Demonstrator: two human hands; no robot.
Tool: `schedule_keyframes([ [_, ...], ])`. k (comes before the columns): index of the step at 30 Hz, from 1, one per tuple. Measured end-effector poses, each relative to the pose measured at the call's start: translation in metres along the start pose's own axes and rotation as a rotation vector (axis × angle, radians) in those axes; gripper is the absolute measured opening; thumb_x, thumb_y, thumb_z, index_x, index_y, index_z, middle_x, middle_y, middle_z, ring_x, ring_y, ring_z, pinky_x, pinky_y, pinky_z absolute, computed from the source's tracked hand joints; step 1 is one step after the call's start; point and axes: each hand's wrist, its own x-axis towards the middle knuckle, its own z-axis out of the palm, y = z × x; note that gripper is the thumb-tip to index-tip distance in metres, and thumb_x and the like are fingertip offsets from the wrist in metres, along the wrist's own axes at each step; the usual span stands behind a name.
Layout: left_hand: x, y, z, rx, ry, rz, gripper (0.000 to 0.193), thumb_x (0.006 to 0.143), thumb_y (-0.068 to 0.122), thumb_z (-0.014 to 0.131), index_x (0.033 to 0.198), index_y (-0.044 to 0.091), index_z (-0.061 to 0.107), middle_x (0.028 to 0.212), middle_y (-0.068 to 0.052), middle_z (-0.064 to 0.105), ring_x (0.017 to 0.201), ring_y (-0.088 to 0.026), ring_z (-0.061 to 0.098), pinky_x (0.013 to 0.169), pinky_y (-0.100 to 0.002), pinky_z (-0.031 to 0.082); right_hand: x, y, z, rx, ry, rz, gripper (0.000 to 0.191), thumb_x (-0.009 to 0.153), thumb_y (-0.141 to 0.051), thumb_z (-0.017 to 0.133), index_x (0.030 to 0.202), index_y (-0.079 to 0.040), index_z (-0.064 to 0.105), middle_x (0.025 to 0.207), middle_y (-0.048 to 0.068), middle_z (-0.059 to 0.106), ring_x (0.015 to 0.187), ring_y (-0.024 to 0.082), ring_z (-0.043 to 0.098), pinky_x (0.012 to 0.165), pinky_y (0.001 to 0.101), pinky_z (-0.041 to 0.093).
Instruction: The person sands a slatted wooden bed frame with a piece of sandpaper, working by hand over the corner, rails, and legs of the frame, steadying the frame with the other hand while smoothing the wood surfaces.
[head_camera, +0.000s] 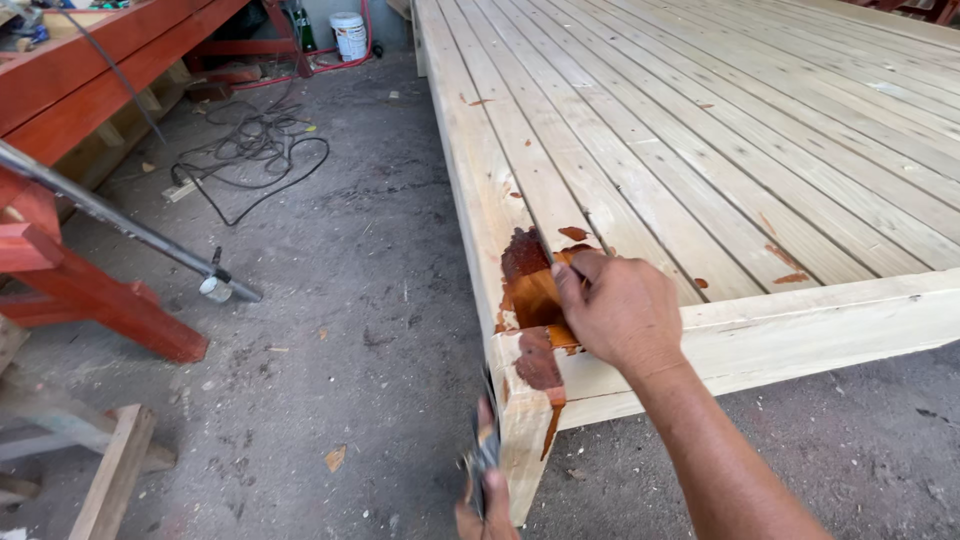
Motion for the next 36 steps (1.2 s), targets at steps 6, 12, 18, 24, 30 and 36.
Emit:
schedule_keyframes([
  [6,-0.005,0.025,-0.032,0.395,-0.216,0.273,0.052,0.1,0.032,0.046,0.149,0.018,0.058,0.142,-0.017,0.06,0.133,-0.028,0.061,0.106,-0.042,0.05,-0.003,0.003,0.002,-0.029,0.112,-0.082,0.035,0.097,-0.049,0.056,0.094,-0.022,0.078,0.073,0.014,0.072,0.073,0.035,0.07,0.072,0.0504,0.055],
  [12,-0.027,0.091,-0.002,-0.09,-0.481,0.764,0.051,0.109,0.025,0.039,0.153,0.0,0.043,0.164,-0.02,0.04,0.157,-0.031,0.03,0.124,-0.047,0.026,-0.005,0.003,0.004,-0.12,0.057,-0.069,0.042,0.102,-0.052,0.05,0.093,-0.021,0.078,0.074,0.015,0.073,0.076,0.035,0.071,0.073,0.0509,0.056],
  [18,-0.009,-0.008,-0.01,0.141,-0.145,0.155,0.05,0.095,0.043,0.058,0.122,0.003,0.072,0.104,-0.019,0.082,0.096,-0.026,0.078,0.084,-0.038,0.056,-0.003,0.002,0.005,-0.112,0.083,-0.083,0.04,0.099,-0.051,0.051,0.094,-0.022,0.078,0.076,0.015,0.073,0.077,0.037,0.071,0.074,0.0511,0.056],
  [24,0.019,0.105,-0.071,0.666,-0.418,0.43,0.057,0.102,0.049,0.061,0.133,0.002,0.064,0.113,-0.023,0.07,0.109,-0.036,0.065,0.093,-0.045,0.048,-0.003,0.002,0.003,-0.11,0.017,-0.1,0.041,0.1,-0.05,0.051,0.094,-0.02,0.078,0.078,0.014,0.074,0.079,0.035,0.072,0.076,0.0502,0.056],
  [30,-0.057,0.148,-0.005,0.539,-0.28,-0.069,0.058,0.101,0.057,0.044,0.134,0.016,0.068,0.081,-0.017,0.066,0.075,-0.027,0.067,0.071,-0.044,0.053,-0.003,0.001,0.002,-0.114,-0.016,-0.061,0.044,0.1,-0.054,0.049,0.095,-0.021,0.078,0.078,0.012,0.074,0.08,0.033,0.072,0.077,0.0485,0.057],
  [36,-0.039,0.027,0.016,-0.065,-0.152,0.178,0.06,0.104,0.054,0.044,0.132,0.006,0.066,0.093,-0.018,0.069,0.084,-0.026,0.068,0.075,-0.043,0.053,-0.004,0.001,0.001,-0.135,-0.025,-0.048,0.05,0.104,-0.055,0.043,0.095,-0.02,0.078,0.077,0.012,0.075,0.081,0.03,0.073,0.079,0.0473,0.057],
])
